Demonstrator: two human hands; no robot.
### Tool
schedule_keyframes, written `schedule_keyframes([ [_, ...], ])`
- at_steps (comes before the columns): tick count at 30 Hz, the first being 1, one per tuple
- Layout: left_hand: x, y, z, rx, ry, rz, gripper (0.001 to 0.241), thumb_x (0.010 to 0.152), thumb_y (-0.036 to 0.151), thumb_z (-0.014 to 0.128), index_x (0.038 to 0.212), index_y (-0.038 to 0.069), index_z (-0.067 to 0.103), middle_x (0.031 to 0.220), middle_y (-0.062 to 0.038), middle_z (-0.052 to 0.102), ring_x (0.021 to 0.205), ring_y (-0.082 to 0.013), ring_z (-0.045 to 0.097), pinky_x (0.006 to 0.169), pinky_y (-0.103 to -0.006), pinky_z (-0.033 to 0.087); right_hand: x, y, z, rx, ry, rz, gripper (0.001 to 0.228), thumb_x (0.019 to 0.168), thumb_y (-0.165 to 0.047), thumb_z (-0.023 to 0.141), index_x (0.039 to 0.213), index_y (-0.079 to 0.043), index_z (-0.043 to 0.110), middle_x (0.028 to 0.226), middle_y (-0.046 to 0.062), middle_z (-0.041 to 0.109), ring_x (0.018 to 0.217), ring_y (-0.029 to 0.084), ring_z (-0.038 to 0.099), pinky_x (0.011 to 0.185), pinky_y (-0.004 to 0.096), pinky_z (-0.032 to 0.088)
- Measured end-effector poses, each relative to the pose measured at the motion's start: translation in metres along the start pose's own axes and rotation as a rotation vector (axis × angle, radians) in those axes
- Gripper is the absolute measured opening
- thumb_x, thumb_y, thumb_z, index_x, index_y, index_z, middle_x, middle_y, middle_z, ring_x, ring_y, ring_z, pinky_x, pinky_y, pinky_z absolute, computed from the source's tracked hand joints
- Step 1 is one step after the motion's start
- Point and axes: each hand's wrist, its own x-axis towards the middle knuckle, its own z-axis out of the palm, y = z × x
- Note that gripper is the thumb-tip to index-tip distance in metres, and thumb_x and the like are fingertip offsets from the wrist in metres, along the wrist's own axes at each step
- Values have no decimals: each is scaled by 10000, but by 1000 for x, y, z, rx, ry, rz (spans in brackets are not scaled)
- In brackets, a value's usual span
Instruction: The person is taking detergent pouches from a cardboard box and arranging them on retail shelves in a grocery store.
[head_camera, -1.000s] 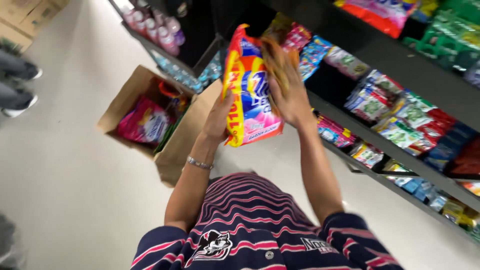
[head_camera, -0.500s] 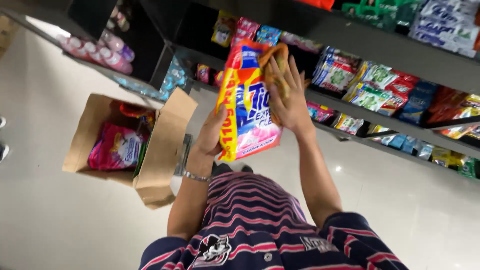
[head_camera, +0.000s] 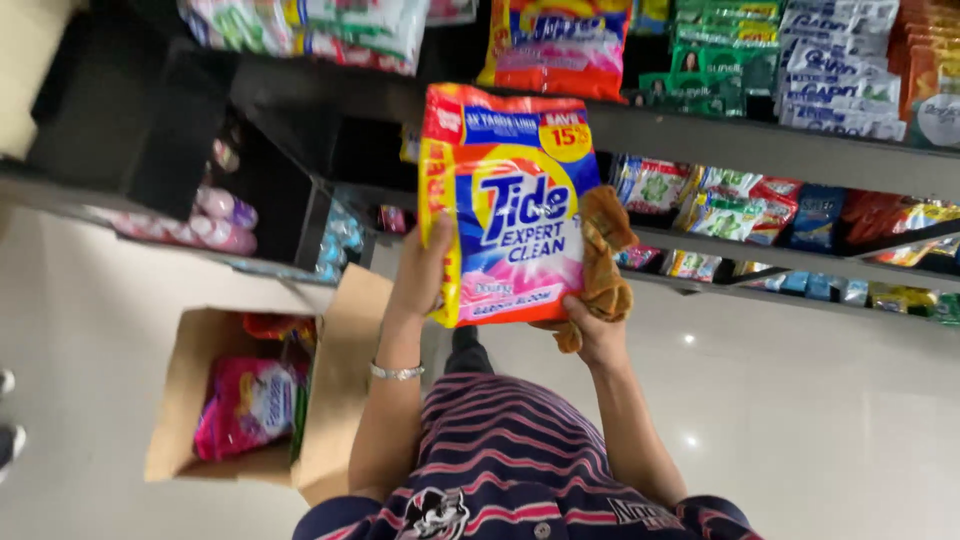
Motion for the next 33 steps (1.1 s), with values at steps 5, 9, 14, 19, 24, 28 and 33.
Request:
schedule_keyframes([
  [5,16,63,36,346,-161,72,750,912,311,767,1428,-4,323,1278,-90,627,1140,-175,694,943,-323,597,32,3,15,-61,165,-96,748,874,61,730,1553,7,422,1457,115,563,1320,234,566,1114,418,498],
  [9,32,75,32,578,-191,266,1178,791,236,902,1608,5,85,1419,-195,495,1289,-303,554,1088,-398,494,46,4,34,-214,217,-158,762,867,52,715,1558,-11,399,1481,85,545,1345,192,538,1126,371,467],
  [14,56,69,17,907,-338,295,1439,626,325,992,1610,11,-10,1456,-258,413,1344,-396,443,1123,-456,418,47,7,46,-378,301,-225,755,854,40,719,1548,-8,426,1503,102,546,1369,189,527,1158,361,431],
  [19,80,84,33,744,-299,453,1318,714,362,959,1648,0,104,1549,-270,422,1426,-413,467,1190,-466,391,68,-15,24,-626,328,-392,596,837,83,739,1404,28,564,1545,133,521,1422,230,505,1185,392,437],
  [24,151,112,62,715,-271,550,1249,757,410,952,1653,34,168,1540,-243,501,1426,-382,520,1211,-450,432,155,-97,72,-530,284,-427,640,865,62,724,1470,9,524,1467,107,582,1364,200,557,1184,348,445],
  [28,220,83,59,895,-145,720,1167,853,427,901,1601,-34,132,1518,-312,410,1372,-461,454,1109,-476,442,225,-97,39,-701,354,-312,531,912,7,745,1417,12,579,1314,120,674,1200,192,629,1061,321,520],
  [33,215,31,29,982,-75,820,685,972,260,784,1515,37,430,1541,-257,494,1441,-431,474,1204,-468,428,185,-64,48,-788,351,-511,572,947,17,693,1478,26,480,1385,111,629,1262,203,623,1094,327,512],
])
